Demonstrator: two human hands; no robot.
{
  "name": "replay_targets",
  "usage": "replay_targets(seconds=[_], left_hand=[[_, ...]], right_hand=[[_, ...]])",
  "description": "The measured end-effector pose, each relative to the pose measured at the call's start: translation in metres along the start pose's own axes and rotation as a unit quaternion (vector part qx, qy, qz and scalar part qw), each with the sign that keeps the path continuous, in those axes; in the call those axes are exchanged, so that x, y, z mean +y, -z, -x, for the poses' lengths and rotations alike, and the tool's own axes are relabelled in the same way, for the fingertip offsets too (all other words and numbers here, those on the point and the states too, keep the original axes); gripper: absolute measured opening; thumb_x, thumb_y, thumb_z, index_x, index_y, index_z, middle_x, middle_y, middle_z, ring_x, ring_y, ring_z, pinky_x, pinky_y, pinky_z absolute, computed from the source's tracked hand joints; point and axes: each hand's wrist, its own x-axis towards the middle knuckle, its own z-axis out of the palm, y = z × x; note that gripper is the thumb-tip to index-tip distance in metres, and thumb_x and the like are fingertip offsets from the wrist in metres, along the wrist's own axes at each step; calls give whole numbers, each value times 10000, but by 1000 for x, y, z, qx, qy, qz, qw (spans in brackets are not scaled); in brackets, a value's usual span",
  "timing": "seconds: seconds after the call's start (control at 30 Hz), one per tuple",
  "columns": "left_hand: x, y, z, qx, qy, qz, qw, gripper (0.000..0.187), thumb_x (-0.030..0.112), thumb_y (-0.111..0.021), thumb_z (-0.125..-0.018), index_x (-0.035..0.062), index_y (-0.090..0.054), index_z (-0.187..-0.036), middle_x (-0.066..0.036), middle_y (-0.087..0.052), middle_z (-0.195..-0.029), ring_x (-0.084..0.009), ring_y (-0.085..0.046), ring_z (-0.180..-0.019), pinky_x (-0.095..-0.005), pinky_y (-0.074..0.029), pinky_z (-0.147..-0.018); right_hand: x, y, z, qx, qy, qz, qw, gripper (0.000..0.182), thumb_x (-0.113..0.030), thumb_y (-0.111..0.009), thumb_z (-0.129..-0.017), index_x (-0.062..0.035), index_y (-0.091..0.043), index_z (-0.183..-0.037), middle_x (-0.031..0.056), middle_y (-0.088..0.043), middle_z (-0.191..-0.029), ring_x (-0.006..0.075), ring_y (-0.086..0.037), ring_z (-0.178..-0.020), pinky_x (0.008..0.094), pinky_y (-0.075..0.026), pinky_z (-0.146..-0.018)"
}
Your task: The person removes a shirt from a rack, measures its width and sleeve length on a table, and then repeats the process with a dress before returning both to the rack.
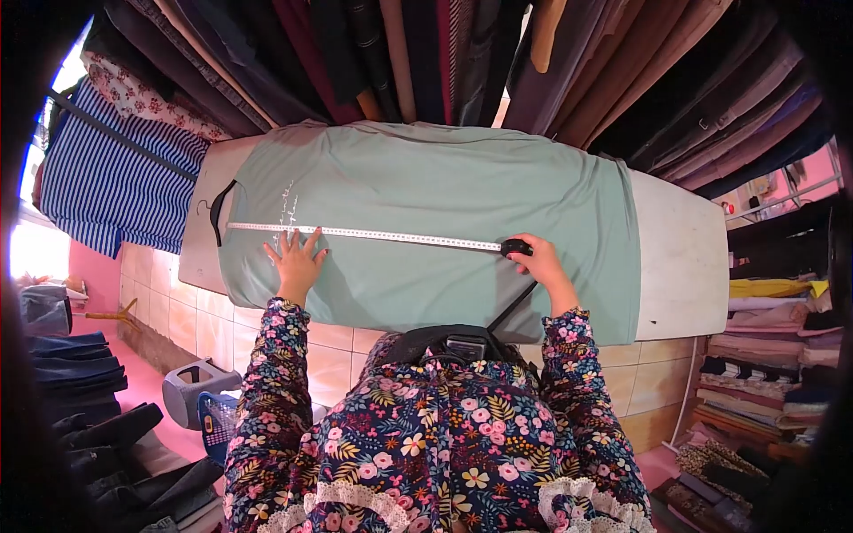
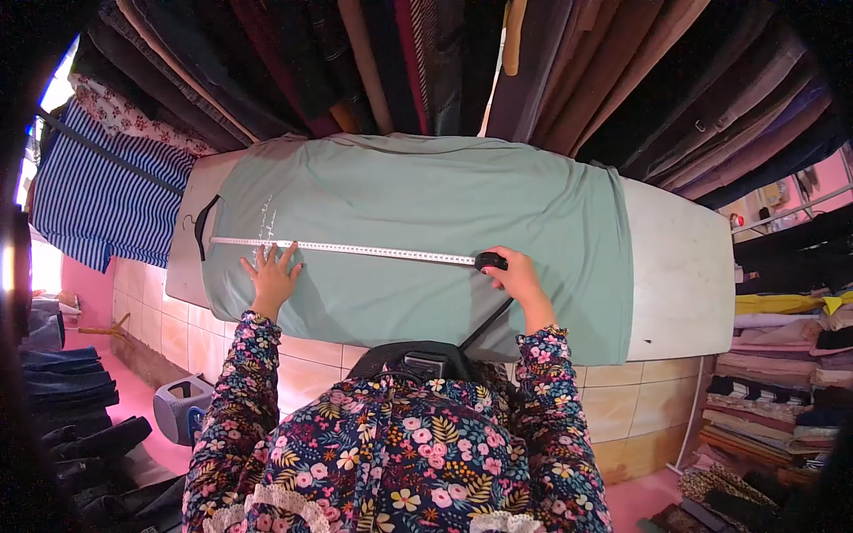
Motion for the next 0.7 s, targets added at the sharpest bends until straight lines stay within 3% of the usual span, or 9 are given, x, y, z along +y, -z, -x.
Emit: replay_targets(seconds=[0.53,0.7], left_hand=[[6,7,0,-83,42,-8,996,540,520,-441,-892,405,-291,-1398,-106,-311,-1456,-355,-193,-1363,-701,-60,-1014],[5,6,2,-88,48,1,995,539,523,-434,-896,411,-282,-1401,-102,-291,-1465,-359,-194,-1361,-698,-67,-1016]], right_hand=[[51,74,28,101,6,52,993,254,6,-684,-738,-60,-652,-981,35,-657,-732,95,-566,-516,255,-459,-494],[70,96,36,132,24,59,989,271,59,-662,-711,-45,-666,-961,16,-646,-745,67,-528,-541,216,-449,-502]])
